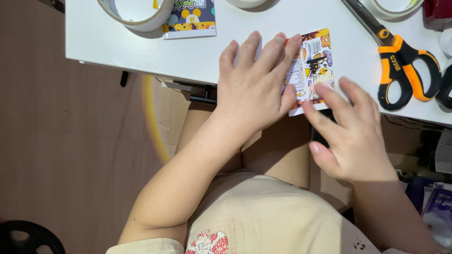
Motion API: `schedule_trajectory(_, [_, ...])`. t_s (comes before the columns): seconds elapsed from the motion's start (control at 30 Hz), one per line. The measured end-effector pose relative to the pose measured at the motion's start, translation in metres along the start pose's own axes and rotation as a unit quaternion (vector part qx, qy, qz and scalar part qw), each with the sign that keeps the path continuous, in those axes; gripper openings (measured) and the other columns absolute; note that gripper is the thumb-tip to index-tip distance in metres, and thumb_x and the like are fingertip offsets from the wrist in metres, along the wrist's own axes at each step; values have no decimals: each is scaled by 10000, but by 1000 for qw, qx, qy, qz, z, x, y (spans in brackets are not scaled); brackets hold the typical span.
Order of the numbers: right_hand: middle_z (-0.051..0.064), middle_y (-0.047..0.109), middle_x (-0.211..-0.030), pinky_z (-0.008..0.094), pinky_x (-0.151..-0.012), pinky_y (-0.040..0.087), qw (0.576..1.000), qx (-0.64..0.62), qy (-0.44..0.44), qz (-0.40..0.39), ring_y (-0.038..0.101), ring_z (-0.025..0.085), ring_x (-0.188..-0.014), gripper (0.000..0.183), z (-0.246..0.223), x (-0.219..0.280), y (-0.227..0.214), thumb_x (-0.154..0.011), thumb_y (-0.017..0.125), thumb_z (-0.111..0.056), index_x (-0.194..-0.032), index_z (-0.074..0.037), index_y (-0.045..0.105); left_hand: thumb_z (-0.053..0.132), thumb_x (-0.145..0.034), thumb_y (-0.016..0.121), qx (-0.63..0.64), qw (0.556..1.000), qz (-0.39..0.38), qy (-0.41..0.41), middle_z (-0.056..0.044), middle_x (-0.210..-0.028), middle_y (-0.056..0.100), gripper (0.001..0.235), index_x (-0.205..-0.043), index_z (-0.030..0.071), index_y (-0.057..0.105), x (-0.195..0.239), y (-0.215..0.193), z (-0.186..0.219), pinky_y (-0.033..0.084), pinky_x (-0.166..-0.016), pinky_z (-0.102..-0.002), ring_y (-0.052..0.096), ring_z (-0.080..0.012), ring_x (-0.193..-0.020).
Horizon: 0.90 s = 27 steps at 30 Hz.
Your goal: The person applies double-sided tape to a piece of paper and folds it into a pouch. The person inserts a printed wrapper into the pouch, seals the ends with a crimping tool, and cuts the edges using scissors.
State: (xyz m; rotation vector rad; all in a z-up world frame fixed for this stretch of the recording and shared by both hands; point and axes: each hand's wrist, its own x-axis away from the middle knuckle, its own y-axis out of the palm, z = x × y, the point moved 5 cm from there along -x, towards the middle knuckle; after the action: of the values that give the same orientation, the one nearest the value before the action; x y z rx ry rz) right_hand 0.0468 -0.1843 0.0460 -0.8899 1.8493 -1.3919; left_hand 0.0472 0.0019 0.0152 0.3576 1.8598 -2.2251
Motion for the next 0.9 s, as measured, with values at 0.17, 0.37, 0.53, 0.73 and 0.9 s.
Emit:
schedule_trajectory(0.17, [324, 647, -1317, 595, -1088, 459, 991, -113, 15, 72, 604, 501, -1203, 448, 22, -5, -19, -1047, 453, -210, -1231, 99, 720, 635, -860, 728, 21, 998, -57, 24, 16, -1440, 520, 776, -1482, 225, 510, -15, 3, -4, 429, -1034, -568, 496, -274, -1274])
schedule_trajectory(0.37, [221, 696, -1264, 524, -1034, 498, 995, -18, 9, 97, 556, 442, -1124, 299, 45, -37, -5, -1018, 654, 17, -1273, 93, 789, 310, -1019, 531, 92, 991, -50, 89, -18, -1543, 505, 471, -1470, 183, 583, -26, 29, 14, 283, -1143, -690, 392, -393, -1436])
schedule_trajectory(0.53, [174, 630, -1309, 522, -930, 459, 995, 60, 65, 45, 515, 412, -1032, 419, 38, -44, -7, -976, 675, -61, -1377, -15, 788, 544, -1044, 705, 45, 994, -15, 103, -62, -1582, 426, 629, -1532, 169, 576, -18, 23, 16, 332, -1164, -664, 379, -353, -1464])
schedule_trajectory(0.73, [177, 562, -1356, 568, -769, 479, 982, 168, 90, -6, 488, 441, -1045, 578, 33, -65, -4, -995, 698, -270, -1514, -16, 671, 581, -1062, 713, 43, 993, -14, 105, -63, -1587, 420, 660, -1549, 170, 539, -16, 25, 16, 322, -1166, -670, 378, -362, -1468])
schedule_trajectory(0.9, [172, 557, -1327, 577, -737, 485, 981, 175, 88, -6, 500, 447, -1048, 552, 43, -84, -3, -966, 663, -243, -1482, -47, 674, 570, -1051, 720, 49, 993, -26, 103, -60, -1593, 410, 662, -1549, 168, 549, -16, 26, 16, 302, -1175, -679, 337, -357, -1476])
